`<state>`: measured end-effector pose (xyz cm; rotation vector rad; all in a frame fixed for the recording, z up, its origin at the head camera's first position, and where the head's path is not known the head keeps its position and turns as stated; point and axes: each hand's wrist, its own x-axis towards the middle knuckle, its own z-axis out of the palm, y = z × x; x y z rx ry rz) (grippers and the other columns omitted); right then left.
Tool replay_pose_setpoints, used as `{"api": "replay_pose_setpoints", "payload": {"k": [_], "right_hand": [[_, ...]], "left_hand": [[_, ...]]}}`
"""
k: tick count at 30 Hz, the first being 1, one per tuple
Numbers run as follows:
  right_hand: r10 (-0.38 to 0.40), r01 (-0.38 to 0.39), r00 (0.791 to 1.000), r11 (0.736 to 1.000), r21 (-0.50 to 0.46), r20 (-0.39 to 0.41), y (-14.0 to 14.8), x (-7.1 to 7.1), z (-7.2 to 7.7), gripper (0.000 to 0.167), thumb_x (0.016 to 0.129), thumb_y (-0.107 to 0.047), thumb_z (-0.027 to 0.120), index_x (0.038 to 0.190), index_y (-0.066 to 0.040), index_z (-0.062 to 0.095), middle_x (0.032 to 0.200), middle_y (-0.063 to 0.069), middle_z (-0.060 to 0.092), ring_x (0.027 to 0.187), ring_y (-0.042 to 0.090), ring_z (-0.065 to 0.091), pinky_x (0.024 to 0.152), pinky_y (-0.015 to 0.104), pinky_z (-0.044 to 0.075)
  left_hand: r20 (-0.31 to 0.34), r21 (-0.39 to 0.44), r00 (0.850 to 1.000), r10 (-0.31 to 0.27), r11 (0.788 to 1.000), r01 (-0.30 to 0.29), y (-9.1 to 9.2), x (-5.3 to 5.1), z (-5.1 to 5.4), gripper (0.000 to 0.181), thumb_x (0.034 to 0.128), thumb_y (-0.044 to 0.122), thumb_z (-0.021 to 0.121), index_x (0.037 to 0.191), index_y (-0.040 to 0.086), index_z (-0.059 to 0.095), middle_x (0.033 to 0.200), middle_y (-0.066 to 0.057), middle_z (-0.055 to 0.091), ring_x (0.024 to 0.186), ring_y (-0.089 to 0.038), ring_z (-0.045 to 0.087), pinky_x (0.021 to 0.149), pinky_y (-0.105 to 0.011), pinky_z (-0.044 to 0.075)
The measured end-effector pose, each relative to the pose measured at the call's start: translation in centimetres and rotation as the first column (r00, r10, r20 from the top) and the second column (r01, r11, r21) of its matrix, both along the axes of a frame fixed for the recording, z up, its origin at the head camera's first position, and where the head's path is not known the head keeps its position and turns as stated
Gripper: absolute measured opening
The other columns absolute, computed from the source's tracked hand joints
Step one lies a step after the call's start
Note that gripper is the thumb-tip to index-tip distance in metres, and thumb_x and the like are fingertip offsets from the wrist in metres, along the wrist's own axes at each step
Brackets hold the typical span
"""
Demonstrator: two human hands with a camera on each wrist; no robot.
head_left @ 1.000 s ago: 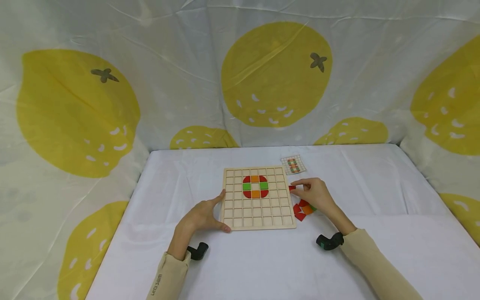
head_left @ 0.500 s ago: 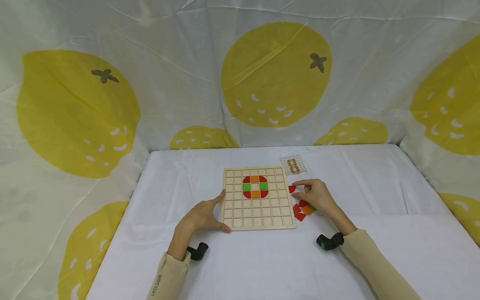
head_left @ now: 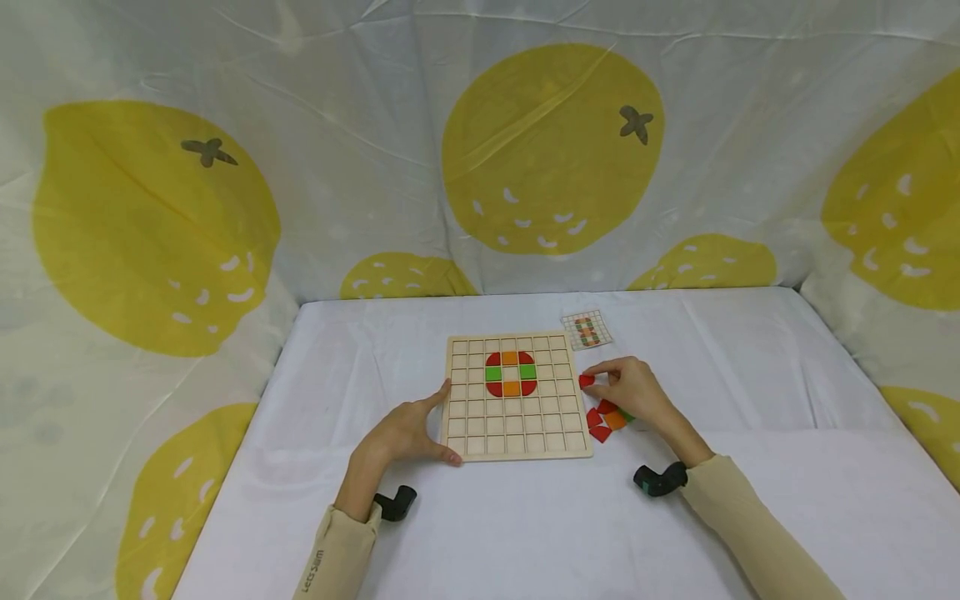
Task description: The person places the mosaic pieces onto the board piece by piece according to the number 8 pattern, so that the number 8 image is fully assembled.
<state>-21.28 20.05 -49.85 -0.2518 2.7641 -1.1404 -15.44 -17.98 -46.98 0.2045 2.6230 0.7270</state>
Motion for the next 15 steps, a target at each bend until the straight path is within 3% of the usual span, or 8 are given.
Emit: {"api": "replay_pose_setpoints", "payload": {"k": [15], "right_hand": [[0.088, -0.088, 0.996, 0.996, 0.014, 0.016, 0.22, 0.05, 0.01, 0.030, 0.086, -0.018, 0.085, 0.113, -0.007, 0.080, 0.055, -0.004, 0.033, 0.051, 0.014, 0.034, 0.050, 0.022, 0.023]], "left_hand": [[0.003, 0.000, 1.000, -0.003, 1.000, 0.003, -0.04, -0.11, -0.19, 0.130, 0.0625, 0.044, 0.099, 0.166, 0.025, 0.022, 0.162, -0.020, 0.043, 0.147, -0.040, 0.045, 0.116, -0.057, 0.043]]}}
